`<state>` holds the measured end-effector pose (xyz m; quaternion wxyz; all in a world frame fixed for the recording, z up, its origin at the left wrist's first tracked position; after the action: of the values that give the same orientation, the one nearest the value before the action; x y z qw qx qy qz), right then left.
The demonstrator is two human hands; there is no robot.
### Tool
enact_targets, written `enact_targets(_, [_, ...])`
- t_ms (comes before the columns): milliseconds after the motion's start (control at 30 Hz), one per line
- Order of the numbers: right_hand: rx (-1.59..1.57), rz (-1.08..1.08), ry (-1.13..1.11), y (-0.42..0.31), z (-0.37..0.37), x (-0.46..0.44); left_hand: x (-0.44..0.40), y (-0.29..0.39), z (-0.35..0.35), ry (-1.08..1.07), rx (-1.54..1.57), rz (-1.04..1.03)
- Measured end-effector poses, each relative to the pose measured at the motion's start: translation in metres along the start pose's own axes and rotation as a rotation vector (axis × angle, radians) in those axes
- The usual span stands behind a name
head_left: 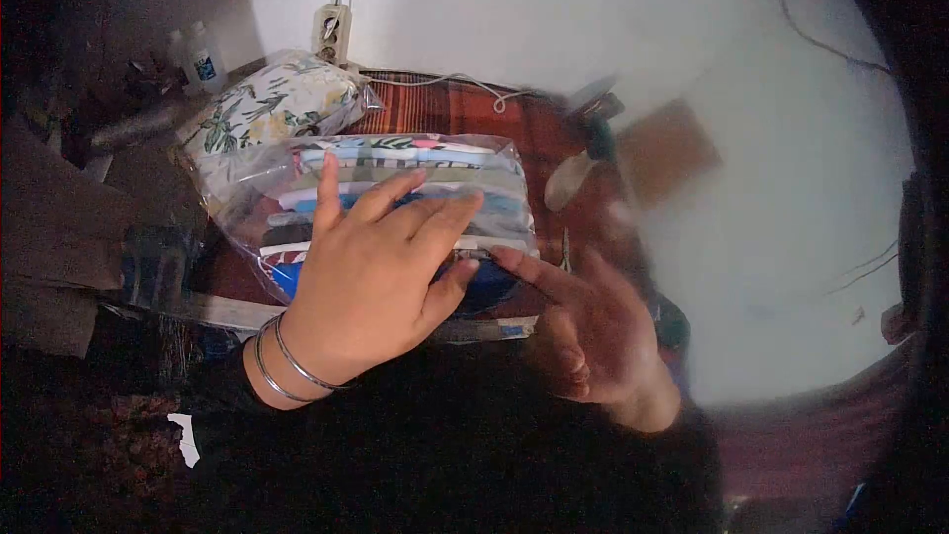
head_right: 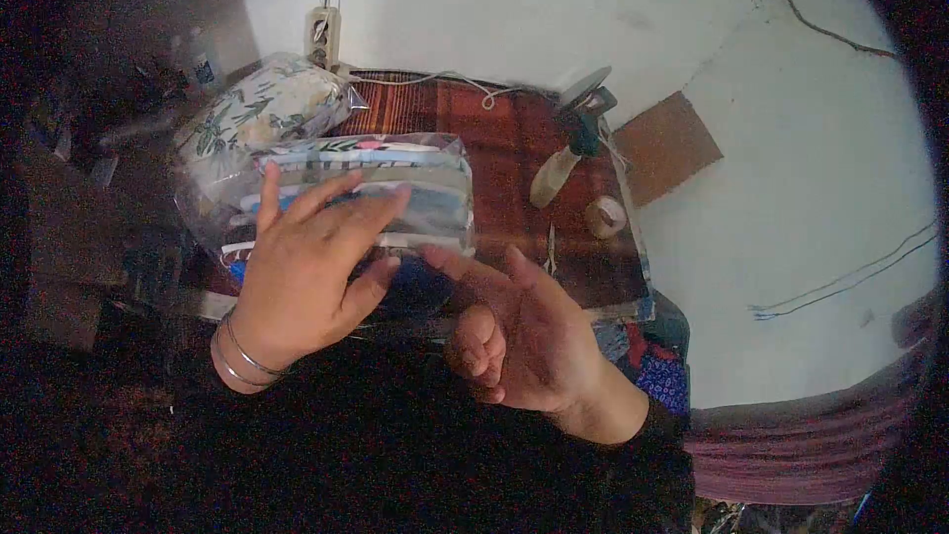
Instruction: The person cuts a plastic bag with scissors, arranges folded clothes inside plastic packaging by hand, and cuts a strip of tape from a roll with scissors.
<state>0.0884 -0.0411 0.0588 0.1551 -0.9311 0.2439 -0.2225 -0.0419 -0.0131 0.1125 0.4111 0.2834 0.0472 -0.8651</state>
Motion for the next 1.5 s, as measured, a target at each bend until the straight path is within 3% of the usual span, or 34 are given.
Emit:
enact_targets(267, [0.045,-0.009,0.012,0.003,0.004,0.005,0.003,0.003,-0.001,0.009,-0.024,-0.028])
enact_targets(333, [0.030,0.007,0.227,0.004,0.007,0.008,0.004,0.004,0.000,0.012,-0.045,-0.039])
enact_targets(433, [0.028,-0.004,0.242,0.007,-0.001,0.011,0.006,0.005,-0.001,0.016,-0.064,-0.043])
enact_targets(567, [-0.022,-0.028,0.010,0.004,-0.001,0.026,0.006,0.003,0.000,0.029,-0.102,-0.018])
enact_targets(633, [0.250,0.103,-0.194,-0.013,-0.010,0.035,0.005,0.004,0.000,0.036,-0.105,-0.038])
enact_targets(667, [0.248,0.104,-0.196,-0.013,-0.009,0.035,0.006,0.004,-0.001,0.034,-0.106,-0.038])
enact_targets(733, [1.045,0.658,0.447,-0.063,-0.009,0.050,0.006,0.008,-0.004,0.020,-0.099,-0.057])
enact_targets(800, [1.179,0.724,0.415,-0.079,-0.017,0.040,0.006,0.009,-0.005,0.025,-0.094,-0.069])
enact_targets(867, [2.184,0.957,0.318,-0.062,-0.052,0.020,0.007,0.011,-0.005,0.030,-0.094,-0.077])
enact_targets(900, [2.199,0.867,0.299,-0.059,-0.049,0.008,0.007,0.011,-0.004,0.041,-0.096,-0.073])
enact_targets(1033, [2.414,0.940,0.252,-0.050,-0.041,0.004,0.008,0.010,-0.001,0.053,-0.071,-0.048])
enact_targets(1233, [2.152,1.022,0.005,-0.058,-0.037,0.024,0.005,0.016,0.001,0.046,-0.108,-0.064])
enact_targets(1300, [2.330,1.060,0.229,-0.059,-0.042,0.015,0.004,0.016,0.001,0.047,-0.123,-0.065])
enact_targets(1400, [2.463,0.946,0.322,-0.049,-0.029,0.002,0.002,0.018,0.001,0.054,-0.139,-0.067])
enact_targets(1500, [2.325,1.003,0.270,-0.060,-0.025,0.032,-0.001,0.018,-0.001,0.016,-0.141,-0.030])
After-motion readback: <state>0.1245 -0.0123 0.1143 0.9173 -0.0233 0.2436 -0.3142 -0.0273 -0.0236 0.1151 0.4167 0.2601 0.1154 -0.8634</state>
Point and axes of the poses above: each hand's wrist, its own x-axis away from the middle knuckle, its own z-axis out of the back of the hand, y = z × x, the point moved 9 cm from there along -x, towards the middle knuckle, and after that the axes turned 9 degrees about -z, right-handed, at the moved point
